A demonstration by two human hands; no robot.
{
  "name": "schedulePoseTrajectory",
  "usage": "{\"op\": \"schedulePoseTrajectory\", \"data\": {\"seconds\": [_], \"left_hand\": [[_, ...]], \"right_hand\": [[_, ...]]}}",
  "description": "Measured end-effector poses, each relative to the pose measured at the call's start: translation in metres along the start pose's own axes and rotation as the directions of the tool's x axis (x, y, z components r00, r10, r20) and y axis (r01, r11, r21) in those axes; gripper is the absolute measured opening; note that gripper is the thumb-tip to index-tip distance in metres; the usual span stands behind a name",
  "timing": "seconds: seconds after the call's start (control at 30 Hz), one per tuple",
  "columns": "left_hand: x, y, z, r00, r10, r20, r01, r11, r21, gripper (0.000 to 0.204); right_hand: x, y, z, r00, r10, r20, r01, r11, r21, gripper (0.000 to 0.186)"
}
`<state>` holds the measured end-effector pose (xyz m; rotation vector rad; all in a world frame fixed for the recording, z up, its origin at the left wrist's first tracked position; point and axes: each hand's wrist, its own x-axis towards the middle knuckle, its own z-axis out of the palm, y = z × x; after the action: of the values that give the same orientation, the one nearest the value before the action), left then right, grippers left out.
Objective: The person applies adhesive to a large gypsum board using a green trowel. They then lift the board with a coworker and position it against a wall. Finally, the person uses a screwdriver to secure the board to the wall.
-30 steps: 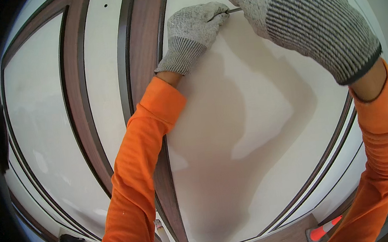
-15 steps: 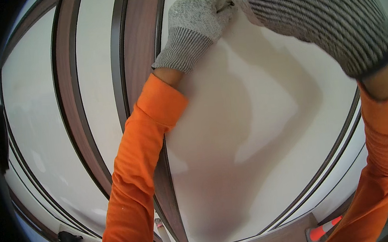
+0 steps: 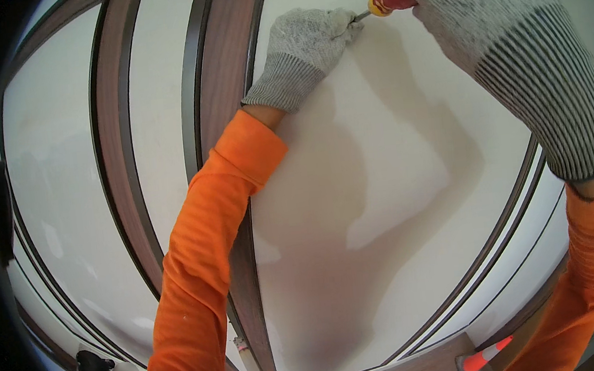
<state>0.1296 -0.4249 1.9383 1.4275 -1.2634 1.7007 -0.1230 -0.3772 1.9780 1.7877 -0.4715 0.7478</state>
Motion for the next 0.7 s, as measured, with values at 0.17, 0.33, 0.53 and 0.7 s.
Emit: {"op": "schedulePoseTrajectory", "data": {"seconds": [0.17,0.33,0.53,0.7], "left_hand": [[-0.009,-0.008,-0.008,0.999,0.021,-0.026,-0.021,1.000,-0.016,0.039],[-0.018,-0.002,-0.008,1.000,0.018,0.016,-0.017,0.997,-0.080,0.040],[-0.022,-0.020,0.001,0.996,0.084,-0.008,-0.084,0.996,-0.007,0.040],[-0.021,-0.024,0.006,0.996,0.017,0.086,-0.017,1.000,0.000,0.041]], "right_hand": [[-0.005,0.001,0.031,0.978,-0.029,-0.209,0.011,0.996,-0.083,0.031],[-0.020,0.005,0.054,0.924,-0.085,-0.372,0.025,0.986,-0.162,0.032],[-0.016,-0.021,0.053,0.972,0.095,-0.214,-0.104,0.994,-0.031,0.040],[-0.011,-0.044,0.018,0.969,0.098,-0.228,-0.108,0.993,-0.035,0.023]]}}
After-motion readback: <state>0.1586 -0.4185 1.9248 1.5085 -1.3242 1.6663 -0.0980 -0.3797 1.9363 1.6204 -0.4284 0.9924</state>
